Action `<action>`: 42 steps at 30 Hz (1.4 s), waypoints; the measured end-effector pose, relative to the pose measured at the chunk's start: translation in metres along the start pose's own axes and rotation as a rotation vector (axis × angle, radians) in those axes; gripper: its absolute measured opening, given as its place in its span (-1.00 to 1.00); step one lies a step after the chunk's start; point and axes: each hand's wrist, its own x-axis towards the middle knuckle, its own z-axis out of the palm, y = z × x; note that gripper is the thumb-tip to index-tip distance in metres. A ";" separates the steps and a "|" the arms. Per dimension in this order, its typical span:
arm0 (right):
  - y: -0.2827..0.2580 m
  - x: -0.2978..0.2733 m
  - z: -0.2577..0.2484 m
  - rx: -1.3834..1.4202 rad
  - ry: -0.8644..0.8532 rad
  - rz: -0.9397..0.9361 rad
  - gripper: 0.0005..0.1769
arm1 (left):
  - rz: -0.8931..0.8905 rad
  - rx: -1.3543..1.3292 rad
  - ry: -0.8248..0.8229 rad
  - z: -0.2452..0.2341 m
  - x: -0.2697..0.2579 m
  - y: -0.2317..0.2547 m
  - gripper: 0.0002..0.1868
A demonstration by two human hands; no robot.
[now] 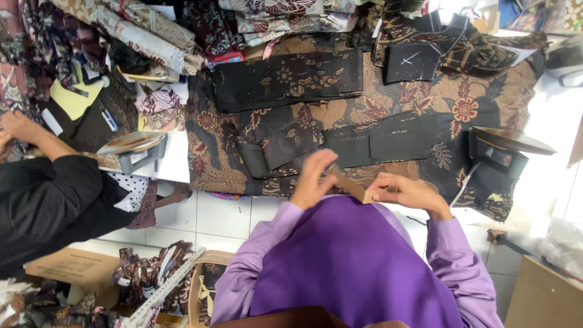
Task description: The person folds a large piece of patterned fabric on a table, aligning edges and smoothing the surface. Another person irons a separate piece of fabric nearby. The folded fabric is stacked on the table.
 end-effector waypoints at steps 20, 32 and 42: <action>-0.129 0.087 0.072 -0.227 0.372 -0.155 -0.68 | -0.445 -0.905 0.644 -0.015 -0.018 -0.003 -0.52; -0.106 0.143 0.127 0.016 0.273 -0.019 -0.71 | -0.401 -0.966 0.599 -0.021 -0.046 -0.039 -0.71; -0.163 0.169 0.142 -0.779 0.638 -0.385 -0.72 | -0.670 -1.026 0.551 -0.072 -0.024 -0.042 -0.37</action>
